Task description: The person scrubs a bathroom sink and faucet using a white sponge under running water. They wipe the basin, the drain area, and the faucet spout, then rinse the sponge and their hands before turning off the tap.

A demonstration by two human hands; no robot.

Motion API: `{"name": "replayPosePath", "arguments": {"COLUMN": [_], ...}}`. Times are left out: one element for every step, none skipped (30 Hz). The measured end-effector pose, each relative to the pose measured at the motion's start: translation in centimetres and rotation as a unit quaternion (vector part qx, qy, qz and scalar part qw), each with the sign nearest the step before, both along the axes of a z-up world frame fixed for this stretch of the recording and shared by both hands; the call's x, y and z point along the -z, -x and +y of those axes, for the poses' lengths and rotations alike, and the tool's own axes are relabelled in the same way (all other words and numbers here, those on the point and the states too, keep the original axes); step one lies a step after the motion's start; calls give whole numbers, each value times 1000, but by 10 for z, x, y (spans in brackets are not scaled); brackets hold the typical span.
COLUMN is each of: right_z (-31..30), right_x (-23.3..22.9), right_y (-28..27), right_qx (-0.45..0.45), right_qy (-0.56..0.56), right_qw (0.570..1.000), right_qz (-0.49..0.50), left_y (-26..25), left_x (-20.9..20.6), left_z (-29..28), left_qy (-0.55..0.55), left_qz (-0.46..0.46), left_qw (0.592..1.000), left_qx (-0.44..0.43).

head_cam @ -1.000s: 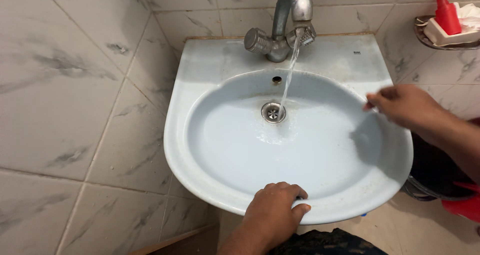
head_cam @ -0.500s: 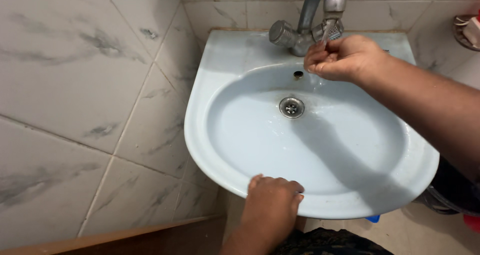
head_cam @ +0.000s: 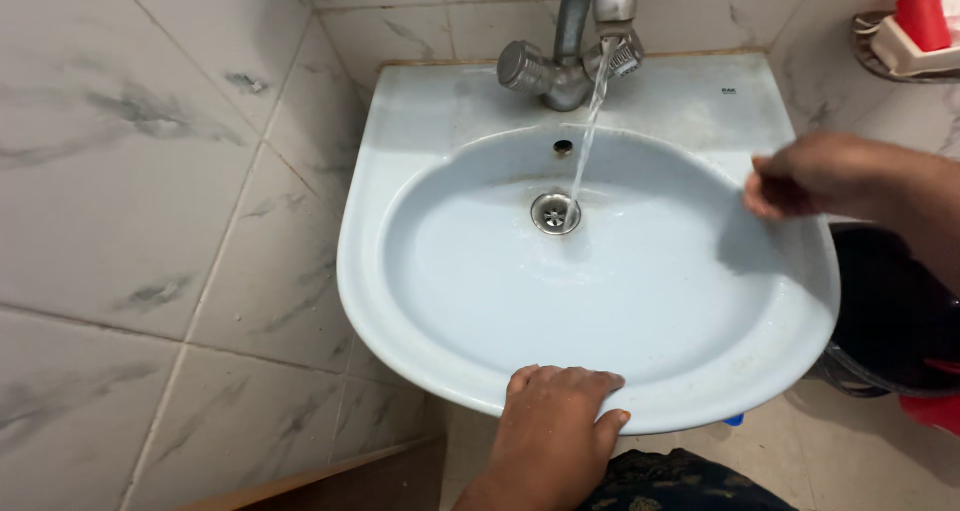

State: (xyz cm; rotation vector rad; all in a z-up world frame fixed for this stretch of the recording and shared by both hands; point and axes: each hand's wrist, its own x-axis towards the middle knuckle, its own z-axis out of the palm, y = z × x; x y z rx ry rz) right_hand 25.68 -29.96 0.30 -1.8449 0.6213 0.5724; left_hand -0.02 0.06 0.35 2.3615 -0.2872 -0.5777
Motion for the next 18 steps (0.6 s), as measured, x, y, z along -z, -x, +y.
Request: {"name": "replayPosePath", "arguments": {"right_z": [-10,-19,-26,-31,-33,-33,-34,-32,-29,-25,-21,-15,-4,9,22,34,46,56], "right_x": [3,6,11,15,20,23,21,19,20,18,13,6,-4,-14,-25,-35,-43,-49], "right_y": [2,4,10,15,20,24,27,29,35,41,49,58,62,68,74,76,74,72], "right_qx": [-78,-112,-144,-175,-181,-187,-192,-201,-202,-204,-207,-210,-221,-245,-273,-299,-269,-237], "right_qy": [100,128,154,179,186,192,203,209,213,218,223,228,236,308,378,446,374,298], "right_qw": [992,984,975,965,963,961,959,956,955,954,953,951,946,919,884,843,882,911], "right_qz": [27,45,63,82,74,66,58,48,40,32,11,-10,-31,-36,-41,-46,-101,-155], "left_y": [-1,-1,-2,-2,-2,-1,-1,0,0,-2,-6,-11,-15,-19,-21,-25,-29,-33], "left_x": [-2,-3,-2,0,2,5,8,11,14,16,17,17,18,19,21,23,25,27], "left_z": [0,-1,-1,-1,1,3,5,5,6,6,7,8,8,8,6,4,3,0], "left_qy": [-5,-9,-6,-2,0,8,20,31,27,22,14,-1,-13,-26,-30,-34,-41,-44], "left_qz": [18,36,28,20,12,-12,-36,-60,-53,-45,-40,-24,-9,6,14,22,32,47], "left_qw": [1000,999,1000,1000,1000,1000,999,998,998,999,999,1000,1000,1000,999,999,999,998], "left_qx": [-3,-6,-5,-4,-3,-4,-4,-5,-6,-8,-7,6,9,13,3,-8,-14,-20]}}
